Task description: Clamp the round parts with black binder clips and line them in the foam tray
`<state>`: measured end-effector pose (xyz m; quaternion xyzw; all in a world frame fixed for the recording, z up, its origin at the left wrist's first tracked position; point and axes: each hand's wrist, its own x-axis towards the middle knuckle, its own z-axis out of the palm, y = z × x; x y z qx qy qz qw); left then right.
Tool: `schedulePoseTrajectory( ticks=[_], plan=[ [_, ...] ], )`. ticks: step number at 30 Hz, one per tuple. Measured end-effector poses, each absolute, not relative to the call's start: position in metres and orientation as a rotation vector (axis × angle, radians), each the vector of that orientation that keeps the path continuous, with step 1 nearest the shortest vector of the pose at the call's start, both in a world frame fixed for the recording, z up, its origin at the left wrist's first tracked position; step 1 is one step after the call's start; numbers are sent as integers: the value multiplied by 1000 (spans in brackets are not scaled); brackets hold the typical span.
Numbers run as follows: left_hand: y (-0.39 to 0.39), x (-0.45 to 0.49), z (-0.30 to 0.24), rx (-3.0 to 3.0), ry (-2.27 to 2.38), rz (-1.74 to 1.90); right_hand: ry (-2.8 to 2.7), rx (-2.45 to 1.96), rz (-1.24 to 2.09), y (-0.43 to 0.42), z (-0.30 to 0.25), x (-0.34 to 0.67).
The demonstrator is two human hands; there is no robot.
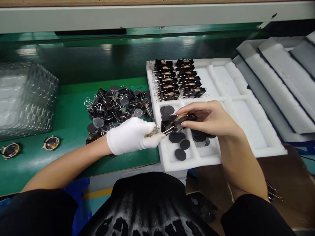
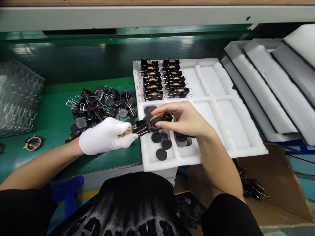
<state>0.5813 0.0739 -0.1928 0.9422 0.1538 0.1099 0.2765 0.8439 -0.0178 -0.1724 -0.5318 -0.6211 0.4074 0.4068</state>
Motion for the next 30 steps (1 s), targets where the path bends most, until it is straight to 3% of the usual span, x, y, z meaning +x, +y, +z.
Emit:
schedulePoseTrajectory(
  ticks=[15,20,24,30],
  plan=[
    [69,583,-189,2637,493,10,-1732,-1333,1036,-22,-173,836],
    [94,572,-165,2777,794,-56,-1362,-1398,1022,-18,-181,830],
    [119,570,-171,3009,1272,-57,-918,-1326,1285,-11,-187,825],
    [126,580,-185,3139,1061,-333,-688,-1269,1533,-9,-187,812]
  ],
)
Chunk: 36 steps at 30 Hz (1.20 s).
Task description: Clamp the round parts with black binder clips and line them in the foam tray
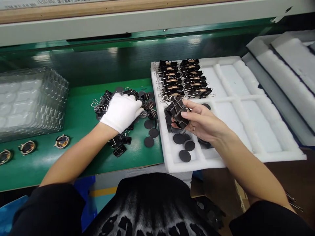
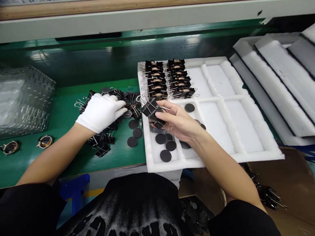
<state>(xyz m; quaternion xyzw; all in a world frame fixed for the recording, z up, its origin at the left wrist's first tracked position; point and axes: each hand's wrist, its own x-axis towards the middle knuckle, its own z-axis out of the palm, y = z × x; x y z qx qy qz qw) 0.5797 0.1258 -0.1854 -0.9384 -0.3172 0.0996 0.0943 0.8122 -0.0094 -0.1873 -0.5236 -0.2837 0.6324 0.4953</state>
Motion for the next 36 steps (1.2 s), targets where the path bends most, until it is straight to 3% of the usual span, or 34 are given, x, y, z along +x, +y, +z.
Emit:
schedulePoseTrajectory(
  ticks=[4,10,13,21,36],
  plan=[
    [124,581,-184,-2778,-907,336,-786,-1285,1399,-10,-181,814],
    [126,578,-185,-2797,-906,275,-676,-1455,739,1,-163,859],
    [127,576,-186,-2798,-883,260,-512,-1588,605,20,-155,901],
    [128,572,-185,-2827,-874,257,-379,-1892,618,89,-150,988],
    [128,571,-183,-2921,-959,265,-597,-2395,749,168,-176,1015]
  ],
)
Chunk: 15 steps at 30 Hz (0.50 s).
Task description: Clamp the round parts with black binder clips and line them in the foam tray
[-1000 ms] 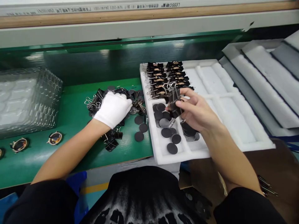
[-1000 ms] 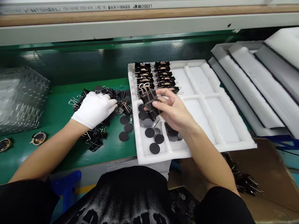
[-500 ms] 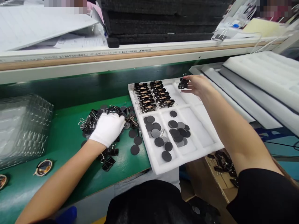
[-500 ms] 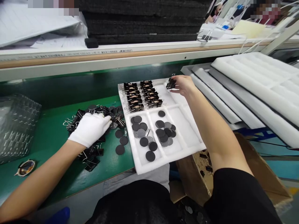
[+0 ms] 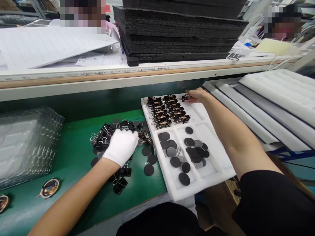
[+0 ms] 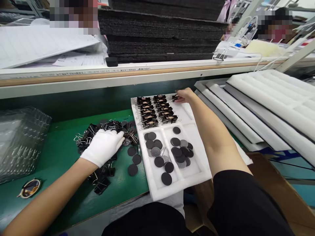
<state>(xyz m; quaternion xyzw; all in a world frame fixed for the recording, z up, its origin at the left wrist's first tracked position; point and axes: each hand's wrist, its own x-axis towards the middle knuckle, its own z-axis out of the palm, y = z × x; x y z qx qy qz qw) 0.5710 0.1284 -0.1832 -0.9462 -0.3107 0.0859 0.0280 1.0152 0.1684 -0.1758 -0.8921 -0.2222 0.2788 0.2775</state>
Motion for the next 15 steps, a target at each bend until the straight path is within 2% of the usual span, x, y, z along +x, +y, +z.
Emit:
schedulePoseTrajectory(
  ticks=[5,11,15],
  plan=[
    [130,572,-185,-2932,-976,280,-914,-2640,718,163,-166,1039],
    [132,573,-186,-2932,-957,300,-1375,-2715,274,159,-170,1049],
    [133,573,-187,-2931,-944,307,-1528,-2672,124,157,-173,1053]
  ],
)
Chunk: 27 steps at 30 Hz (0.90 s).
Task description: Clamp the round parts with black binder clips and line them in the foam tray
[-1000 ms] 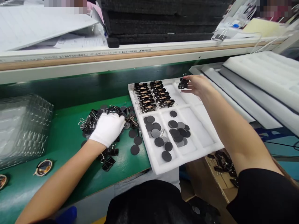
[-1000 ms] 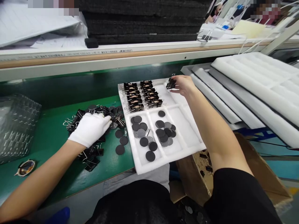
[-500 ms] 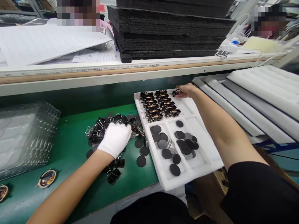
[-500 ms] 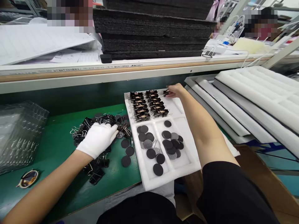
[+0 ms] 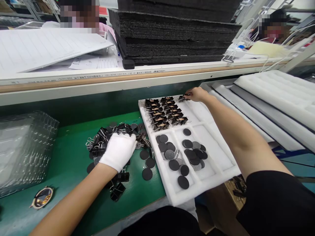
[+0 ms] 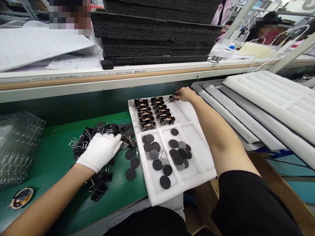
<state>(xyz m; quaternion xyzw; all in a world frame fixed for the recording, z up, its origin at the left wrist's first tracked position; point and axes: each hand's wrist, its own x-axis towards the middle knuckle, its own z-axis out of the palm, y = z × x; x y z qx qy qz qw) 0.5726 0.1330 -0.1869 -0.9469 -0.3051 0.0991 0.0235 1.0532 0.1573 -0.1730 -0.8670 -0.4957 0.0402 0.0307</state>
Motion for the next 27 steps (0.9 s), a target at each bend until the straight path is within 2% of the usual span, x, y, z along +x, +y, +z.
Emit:
schedulePoseTrajectory(
  ticks=[27],
  plan=[
    [133,573,-186,-2904,-963,308,-1899,-2569,147,179,-182,1051]
  ],
)
